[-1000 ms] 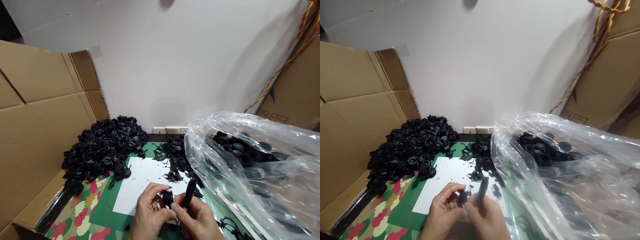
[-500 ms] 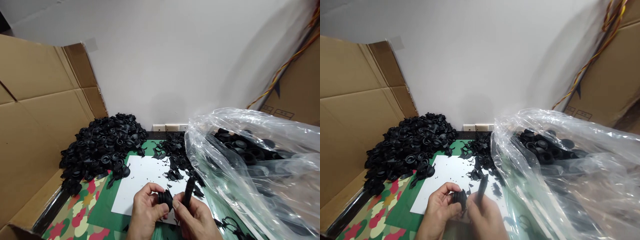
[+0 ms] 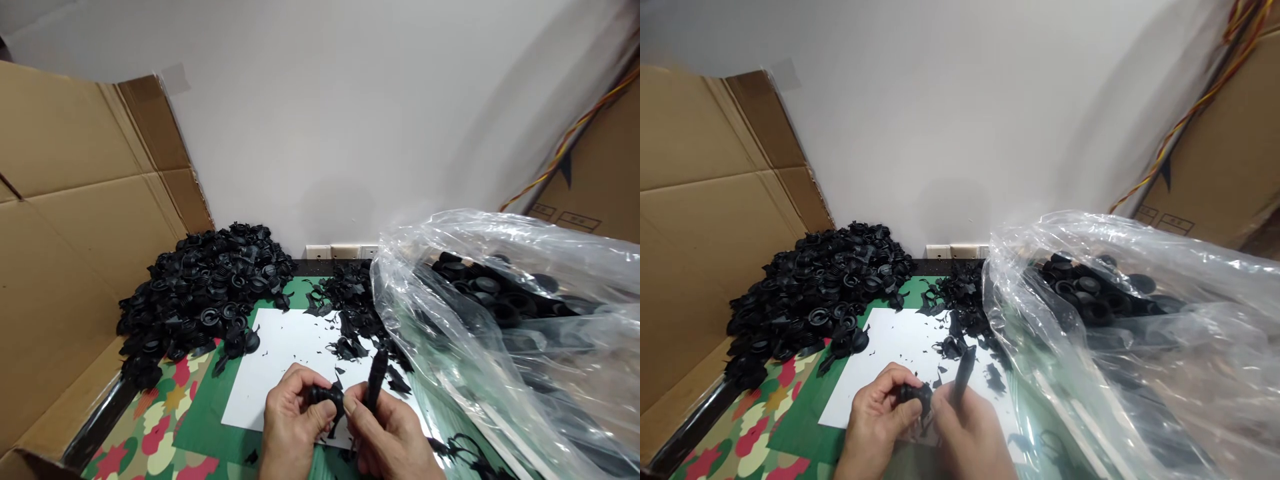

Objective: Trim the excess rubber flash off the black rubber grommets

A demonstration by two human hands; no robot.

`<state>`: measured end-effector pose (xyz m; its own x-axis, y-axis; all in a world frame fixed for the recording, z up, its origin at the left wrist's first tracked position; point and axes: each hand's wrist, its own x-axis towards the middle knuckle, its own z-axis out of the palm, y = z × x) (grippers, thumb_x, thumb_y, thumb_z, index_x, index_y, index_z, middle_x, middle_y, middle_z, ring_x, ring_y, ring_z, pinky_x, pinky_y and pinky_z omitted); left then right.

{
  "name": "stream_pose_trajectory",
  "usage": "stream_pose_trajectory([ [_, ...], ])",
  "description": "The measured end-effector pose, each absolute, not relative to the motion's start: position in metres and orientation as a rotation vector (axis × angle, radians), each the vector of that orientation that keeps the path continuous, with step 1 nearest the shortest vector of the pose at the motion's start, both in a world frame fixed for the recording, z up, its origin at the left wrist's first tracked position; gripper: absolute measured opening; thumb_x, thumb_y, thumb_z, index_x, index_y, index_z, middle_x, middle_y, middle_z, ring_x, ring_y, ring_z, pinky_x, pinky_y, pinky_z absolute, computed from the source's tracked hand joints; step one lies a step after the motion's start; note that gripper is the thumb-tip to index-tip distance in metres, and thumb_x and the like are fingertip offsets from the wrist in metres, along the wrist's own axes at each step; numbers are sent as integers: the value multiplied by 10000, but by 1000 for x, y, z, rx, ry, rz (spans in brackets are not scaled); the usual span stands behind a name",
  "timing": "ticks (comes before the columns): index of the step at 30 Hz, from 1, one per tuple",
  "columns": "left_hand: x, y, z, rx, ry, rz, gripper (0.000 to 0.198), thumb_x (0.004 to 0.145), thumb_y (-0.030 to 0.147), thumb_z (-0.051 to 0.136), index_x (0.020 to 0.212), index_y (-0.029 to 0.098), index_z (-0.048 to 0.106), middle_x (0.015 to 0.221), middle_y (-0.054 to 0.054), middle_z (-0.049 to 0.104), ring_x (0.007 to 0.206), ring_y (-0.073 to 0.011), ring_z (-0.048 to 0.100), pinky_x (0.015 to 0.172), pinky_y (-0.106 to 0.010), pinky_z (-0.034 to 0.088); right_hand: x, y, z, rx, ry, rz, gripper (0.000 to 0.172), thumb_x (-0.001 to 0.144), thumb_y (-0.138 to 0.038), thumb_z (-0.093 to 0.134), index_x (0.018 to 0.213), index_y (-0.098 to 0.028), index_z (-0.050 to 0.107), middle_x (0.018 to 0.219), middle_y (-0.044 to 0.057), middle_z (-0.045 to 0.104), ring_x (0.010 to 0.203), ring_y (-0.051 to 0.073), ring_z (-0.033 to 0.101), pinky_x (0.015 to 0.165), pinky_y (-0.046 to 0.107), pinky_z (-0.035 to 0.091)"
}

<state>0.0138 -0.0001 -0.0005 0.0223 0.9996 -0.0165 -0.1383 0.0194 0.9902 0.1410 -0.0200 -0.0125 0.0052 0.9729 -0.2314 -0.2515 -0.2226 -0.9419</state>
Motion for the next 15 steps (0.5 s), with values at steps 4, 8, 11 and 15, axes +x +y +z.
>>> stream_pose_trajectory([
  [4,11,1,6,1244,1207,1234,77,607,115,691,656,174,695,666,22,533,537,-105,485,469,-188,387,156,-24,-6,-1184,-852,1348,433,669,-584,680,756,-160,664,497,-33,527,434,134,505,469,263,424],
  [8,9,0,8,1295,1221,1220,97,615,106,666,668,182,695,688,10,536,600,-135,504,516,-205,394,168,-30,3,-1154,-878,1088,415,685,-565,682,898,-213,729,736,39,638,603,187,592,620,326,486],
  [11,11,-3,7,1329,1207,1211,110,631,102,657,686,189,696,706,5,537,628,-148,507,545,-216,393,165,-32,5,-1159,-846,1030,374,648,-556,715,805,-218,747,817,61,656,624,194,602,601,323,510],
  [15,12,-5,7,1408,1228,1200,112,650,99,651,693,193,695,718,-2,541,649,-160,513,565,-227,390,157,-30,-5,-1141,-843,983,278,635,-471,759,730,-211,737,829,66,664,724,231,622,623,326,543],
])
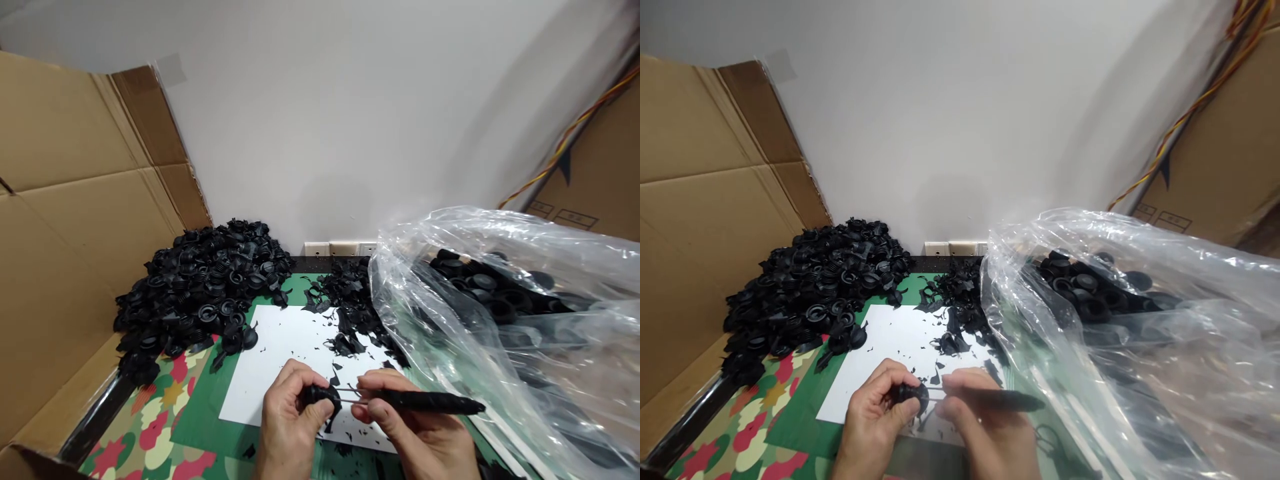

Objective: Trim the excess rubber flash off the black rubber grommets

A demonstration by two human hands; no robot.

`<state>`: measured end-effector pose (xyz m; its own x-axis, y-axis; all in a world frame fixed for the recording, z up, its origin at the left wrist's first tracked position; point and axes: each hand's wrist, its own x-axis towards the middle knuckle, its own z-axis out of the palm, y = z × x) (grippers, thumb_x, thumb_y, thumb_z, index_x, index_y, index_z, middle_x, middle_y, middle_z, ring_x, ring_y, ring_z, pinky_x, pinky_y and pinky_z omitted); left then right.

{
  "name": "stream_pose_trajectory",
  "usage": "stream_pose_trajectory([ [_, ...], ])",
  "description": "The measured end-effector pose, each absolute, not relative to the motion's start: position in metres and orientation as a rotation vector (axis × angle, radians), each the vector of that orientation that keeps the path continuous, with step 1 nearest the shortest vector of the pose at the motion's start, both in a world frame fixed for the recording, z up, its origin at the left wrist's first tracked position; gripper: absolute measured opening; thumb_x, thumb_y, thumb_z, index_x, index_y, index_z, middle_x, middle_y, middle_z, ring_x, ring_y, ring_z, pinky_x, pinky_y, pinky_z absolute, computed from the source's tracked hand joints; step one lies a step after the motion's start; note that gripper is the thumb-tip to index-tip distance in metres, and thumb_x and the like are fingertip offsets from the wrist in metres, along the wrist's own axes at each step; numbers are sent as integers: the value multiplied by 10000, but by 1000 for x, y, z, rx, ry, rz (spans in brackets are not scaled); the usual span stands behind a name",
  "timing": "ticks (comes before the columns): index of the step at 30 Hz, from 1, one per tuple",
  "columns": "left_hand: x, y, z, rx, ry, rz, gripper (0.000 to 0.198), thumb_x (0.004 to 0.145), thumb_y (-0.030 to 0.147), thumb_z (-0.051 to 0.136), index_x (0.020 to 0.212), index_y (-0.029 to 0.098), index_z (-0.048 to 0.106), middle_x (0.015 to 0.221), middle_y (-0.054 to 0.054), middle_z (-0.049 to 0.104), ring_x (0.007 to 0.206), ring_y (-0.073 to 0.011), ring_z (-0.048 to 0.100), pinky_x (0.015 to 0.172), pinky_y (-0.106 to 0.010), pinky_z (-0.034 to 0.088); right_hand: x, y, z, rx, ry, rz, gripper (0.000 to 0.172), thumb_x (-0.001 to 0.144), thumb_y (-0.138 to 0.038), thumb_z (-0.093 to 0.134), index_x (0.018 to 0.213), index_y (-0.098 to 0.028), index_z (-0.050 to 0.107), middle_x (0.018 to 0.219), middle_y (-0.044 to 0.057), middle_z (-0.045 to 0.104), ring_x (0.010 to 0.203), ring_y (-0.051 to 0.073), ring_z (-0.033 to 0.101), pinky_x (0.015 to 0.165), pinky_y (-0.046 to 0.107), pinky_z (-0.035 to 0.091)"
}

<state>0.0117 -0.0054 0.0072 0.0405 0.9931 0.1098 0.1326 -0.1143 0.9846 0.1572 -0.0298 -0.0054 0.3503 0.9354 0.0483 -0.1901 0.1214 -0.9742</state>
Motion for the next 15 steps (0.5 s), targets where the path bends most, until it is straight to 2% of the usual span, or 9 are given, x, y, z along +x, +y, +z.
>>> stream_pose_trajectory([
  [4,10,-6,7,1478,1257,1174,119,661,95,641,704,195,689,730,-5,543,655,-167,518,572,-234,392,155,-29,-17,-1088,-870,977,202,675,-413,750,752,-228,725,852,53,658,721,217,641,581,294,549],
  [9,9,-4,3,1529,1262,1155,129,670,89,629,716,197,682,733,-5,544,660,-169,520,579,-239,393,156,-27,-19,-1027,-941,949,225,703,-411,735,742,-190,719,801,71,650,650,201,636,531,286,565],
  [15,13,-5,2,1494,1245,1265,123,655,99,624,695,198,685,711,1,540,638,-160,509,570,-239,379,157,-24,-16,-951,-1065,869,148,763,-379,695,787,-234,709,735,20,646,563,156,637,499,238,539],
])
